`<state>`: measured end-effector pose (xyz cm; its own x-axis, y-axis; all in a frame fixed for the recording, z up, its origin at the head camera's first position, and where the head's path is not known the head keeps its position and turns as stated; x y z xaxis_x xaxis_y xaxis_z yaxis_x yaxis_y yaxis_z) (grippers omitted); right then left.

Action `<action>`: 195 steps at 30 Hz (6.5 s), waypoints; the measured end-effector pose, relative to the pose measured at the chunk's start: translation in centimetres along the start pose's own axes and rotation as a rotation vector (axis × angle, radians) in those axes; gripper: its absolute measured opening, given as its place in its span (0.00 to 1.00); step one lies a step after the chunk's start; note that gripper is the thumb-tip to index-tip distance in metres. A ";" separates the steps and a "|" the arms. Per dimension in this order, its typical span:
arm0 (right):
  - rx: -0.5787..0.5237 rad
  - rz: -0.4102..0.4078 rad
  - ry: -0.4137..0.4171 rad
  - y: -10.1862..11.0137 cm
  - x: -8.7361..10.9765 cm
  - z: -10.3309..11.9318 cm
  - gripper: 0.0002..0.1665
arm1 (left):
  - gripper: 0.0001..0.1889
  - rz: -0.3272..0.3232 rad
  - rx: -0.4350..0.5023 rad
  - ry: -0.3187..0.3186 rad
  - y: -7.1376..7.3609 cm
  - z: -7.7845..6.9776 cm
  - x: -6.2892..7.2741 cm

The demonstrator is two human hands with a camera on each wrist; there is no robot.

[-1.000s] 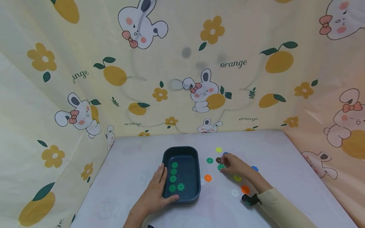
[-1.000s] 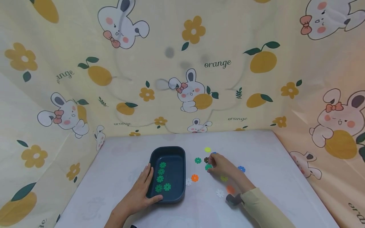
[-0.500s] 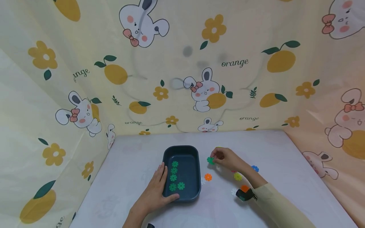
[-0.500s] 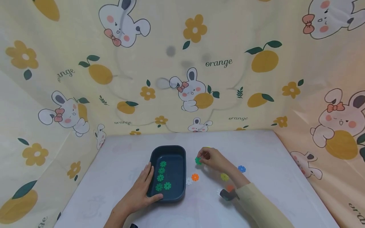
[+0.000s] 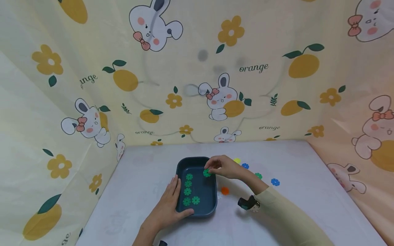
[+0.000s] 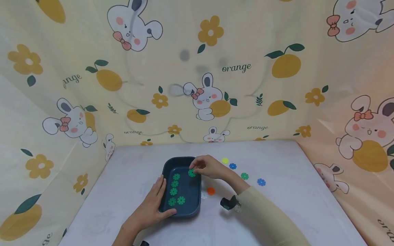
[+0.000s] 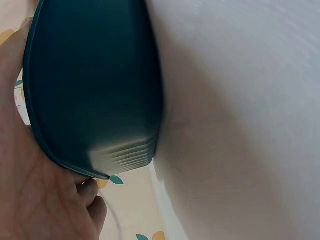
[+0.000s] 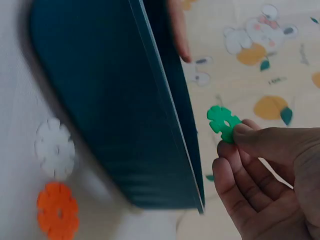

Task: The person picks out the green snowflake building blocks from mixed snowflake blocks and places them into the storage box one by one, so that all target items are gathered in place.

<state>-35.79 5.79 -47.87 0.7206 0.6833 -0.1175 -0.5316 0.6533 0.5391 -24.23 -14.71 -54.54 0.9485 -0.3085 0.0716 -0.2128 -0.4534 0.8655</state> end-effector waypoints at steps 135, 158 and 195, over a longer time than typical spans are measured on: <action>-0.036 -0.007 -0.011 1.5 -1.1 -0.4 0.06 | 0.66 0.001 0.008 -0.005 0.1 -0.1 0.0; 0.254 0.320 0.006 -6.9 -6.3 -1.5 0.07 | 0.66 0.003 0.021 -0.028 0.1 -0.2 0.1; 0.120 0.180 0.026 -3.1 -3.4 0.2 0.06 | 0.67 0.001 -0.094 -0.019 0.3 -0.3 0.1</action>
<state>-36.48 1.37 -48.96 0.6065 0.7945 -0.0308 -0.5928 0.4776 0.6485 -24.15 -14.60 -54.16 0.9435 -0.3251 0.0637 -0.1897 -0.3727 0.9083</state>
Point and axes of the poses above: each hand's wrist, its own x-axis away from the middle knuckle, its own y-axis out of the back of the hand, z = x × y, the point moved 10 cm from there along -x, towards the middle knuckle, and after that the axes turned 1 degree about x, right-handed, at the moved point
